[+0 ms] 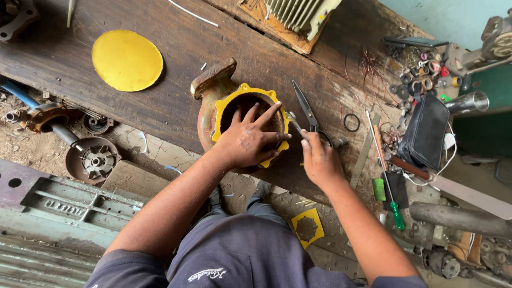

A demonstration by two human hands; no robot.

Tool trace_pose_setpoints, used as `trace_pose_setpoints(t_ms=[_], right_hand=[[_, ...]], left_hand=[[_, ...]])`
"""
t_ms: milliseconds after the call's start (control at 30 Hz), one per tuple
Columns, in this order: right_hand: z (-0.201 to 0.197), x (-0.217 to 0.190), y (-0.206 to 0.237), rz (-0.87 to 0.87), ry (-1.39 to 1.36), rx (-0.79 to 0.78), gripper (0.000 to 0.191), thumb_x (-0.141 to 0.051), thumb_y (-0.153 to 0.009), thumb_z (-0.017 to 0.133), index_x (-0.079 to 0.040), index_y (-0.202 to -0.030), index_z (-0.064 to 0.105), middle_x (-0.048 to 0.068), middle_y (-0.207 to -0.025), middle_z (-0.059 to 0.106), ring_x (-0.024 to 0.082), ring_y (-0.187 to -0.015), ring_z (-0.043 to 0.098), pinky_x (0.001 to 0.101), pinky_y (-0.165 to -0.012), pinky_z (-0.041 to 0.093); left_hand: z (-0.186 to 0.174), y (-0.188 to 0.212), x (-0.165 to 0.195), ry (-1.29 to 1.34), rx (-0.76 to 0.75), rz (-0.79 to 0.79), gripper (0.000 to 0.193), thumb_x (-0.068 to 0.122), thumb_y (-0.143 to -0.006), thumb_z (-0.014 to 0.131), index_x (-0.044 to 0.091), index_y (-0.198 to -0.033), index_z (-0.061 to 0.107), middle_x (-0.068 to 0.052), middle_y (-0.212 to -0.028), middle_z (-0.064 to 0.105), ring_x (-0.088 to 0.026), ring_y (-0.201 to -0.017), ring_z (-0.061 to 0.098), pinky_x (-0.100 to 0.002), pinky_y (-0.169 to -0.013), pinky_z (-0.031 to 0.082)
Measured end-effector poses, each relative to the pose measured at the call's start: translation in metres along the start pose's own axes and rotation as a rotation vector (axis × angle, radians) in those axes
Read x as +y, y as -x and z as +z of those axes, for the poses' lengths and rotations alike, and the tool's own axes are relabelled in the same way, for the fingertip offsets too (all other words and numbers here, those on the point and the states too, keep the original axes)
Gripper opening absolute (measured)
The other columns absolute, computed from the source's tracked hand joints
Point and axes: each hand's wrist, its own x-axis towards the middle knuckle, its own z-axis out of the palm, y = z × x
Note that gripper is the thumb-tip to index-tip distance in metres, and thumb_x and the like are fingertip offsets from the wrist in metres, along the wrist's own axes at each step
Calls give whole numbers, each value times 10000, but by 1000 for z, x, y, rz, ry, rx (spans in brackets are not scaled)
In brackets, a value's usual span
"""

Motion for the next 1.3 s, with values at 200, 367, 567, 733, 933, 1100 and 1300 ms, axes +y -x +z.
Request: trace_pose_setpoints(t_ms=[200,367,567,733,933,1100,1300], right_hand=[[-3,-5,0,-87,-50,58,191,-121,-1062,566,-54,-1242,567,247,-1079,732,422,-975,735,481,-787,599],[-13,-7,-9,95,54,-63,240,-169,-1048,579,-104,-1279,582,222,-996,748,414,-894,739,483,-731,581],[-51,8,-30,-40,43,-97,366,-137,-1042,575,-119,-1405,535,204,-977,742,398,-850,744,475,-738,582],[-50,11,-32,-217,167,-79,386,-117,-1018,581,-111,-1400,523,262,-1022,720,452,-852,713,496,-706,571],[-18,-8,3,25,66,-37,412,-106,-1016,551,-107,-1418,462,205,-919,746,395,-797,763,472,-705,610],[2,-16,9,-8,60,61,314,-94,-1039,564,-72,-1349,524,253,-1037,738,436,-925,748,502,-750,606],[1,-18,6,-103,62,98,266,-87,-1044,569,-56,-1306,539,266,-1125,723,456,-966,734,503,-774,612]], left_hand=[[1,0,1,-2,-14,-9,499,515,-832,724,465,-1326,668,-107,-1682,157,-508,-1390,356,-727,-1005,343],[2,1,0,17,12,2,502,515,-825,727,462,-1322,675,-109,-1678,187,-502,-1391,366,-703,-1016,352],[3,1,1,10,32,-4,494,519,-816,732,458,-1305,682,-107,-1673,205,-490,-1395,367,-688,-1027,351],[-2,-1,3,40,-9,-26,493,501,-826,723,469,-1316,676,-92,-1682,205,-463,-1389,392,-681,-1046,359],[-5,-1,5,24,-36,-45,503,526,-809,727,482,-1307,668,-74,-1669,187,-484,-1393,376,-713,-1007,361],[-5,1,5,19,-28,-43,507,532,-814,726,477,-1314,667,-76,-1677,189,-489,-1394,378,-702,-1006,371],[-4,4,5,10,19,-8,504,537,-813,732,473,-1310,674,-96,-1671,207,-474,-1395,389,-684,-1007,378]])
